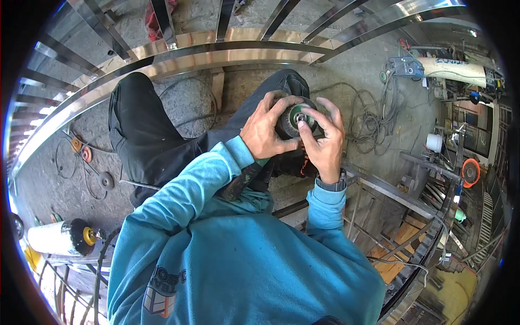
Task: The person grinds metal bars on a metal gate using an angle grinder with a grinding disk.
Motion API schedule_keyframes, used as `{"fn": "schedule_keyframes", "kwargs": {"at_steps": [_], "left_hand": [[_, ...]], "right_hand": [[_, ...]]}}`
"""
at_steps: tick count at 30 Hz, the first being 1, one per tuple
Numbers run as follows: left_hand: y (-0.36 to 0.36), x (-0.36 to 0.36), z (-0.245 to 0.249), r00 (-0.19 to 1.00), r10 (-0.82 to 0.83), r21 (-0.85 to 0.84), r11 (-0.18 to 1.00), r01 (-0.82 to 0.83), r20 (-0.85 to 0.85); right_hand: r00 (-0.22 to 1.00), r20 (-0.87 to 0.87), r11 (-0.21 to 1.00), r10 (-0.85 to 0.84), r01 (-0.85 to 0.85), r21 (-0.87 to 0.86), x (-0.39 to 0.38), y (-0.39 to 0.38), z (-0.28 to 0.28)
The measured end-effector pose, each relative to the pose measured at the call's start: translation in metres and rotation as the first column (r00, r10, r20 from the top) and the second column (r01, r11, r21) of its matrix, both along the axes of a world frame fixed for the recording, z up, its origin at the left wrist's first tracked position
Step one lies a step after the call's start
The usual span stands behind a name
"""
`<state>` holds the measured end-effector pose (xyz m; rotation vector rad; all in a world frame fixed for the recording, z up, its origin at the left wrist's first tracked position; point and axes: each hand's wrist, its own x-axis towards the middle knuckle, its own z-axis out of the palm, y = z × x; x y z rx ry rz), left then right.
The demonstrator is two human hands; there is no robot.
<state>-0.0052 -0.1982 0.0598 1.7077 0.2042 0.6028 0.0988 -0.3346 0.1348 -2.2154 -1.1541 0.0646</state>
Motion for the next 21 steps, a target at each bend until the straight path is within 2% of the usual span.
{"fn": "schedule_keyframes", "kwargs": {"at_steps": [5,9,11,12,14,16,18,21], "left_hand": [[-0.001,0.001,-0.001,1.000,-0.004,0.010,1.000,0.004,-0.012],[-0.001,0.002,-0.006,1.000,-0.013,0.004,1.000,0.013,0.006],[-0.001,0.001,-0.004,1.000,-0.012,0.000,1.000,0.012,0.001],[-0.001,0.000,-0.001,1.000,-0.003,0.007,1.000,0.003,-0.004],[0.000,0.000,0.001,1.000,0.006,0.016,1.000,-0.006,-0.010],[0.000,0.000,0.000,1.000,0.005,0.003,1.000,-0.005,-0.014],[-0.001,0.000,-0.001,1.000,0.002,0.012,1.000,-0.002,-0.010],[-0.002,0.002,-0.005,1.000,-0.001,0.018,1.000,0.001,-0.001]], "right_hand": [[0.994,0.106,0.996,0.000,0.009,-0.086,0.000,0.000,0.001],[1.000,0.010,1.000,0.015,-0.015,-0.014,-0.001,0.001,-0.006],[0.979,0.197,0.998,-0.048,0.055,-0.030,-0.005,0.004,0.000],[0.979,0.196,0.998,-0.049,0.056,-0.029,-0.004,0.002,-0.001],[0.918,0.393,0.997,-0.061,0.041,0.059,0.000,0.000,-0.002],[0.935,0.344,0.995,-0.085,0.062,0.079,-0.005,0.002,0.002],[0.974,0.216,0.996,-0.076,0.063,0.070,-0.009,0.007,0.005],[0.981,0.192,0.999,-0.042,0.039,0.020,-0.005,0.004,-0.003]]}}
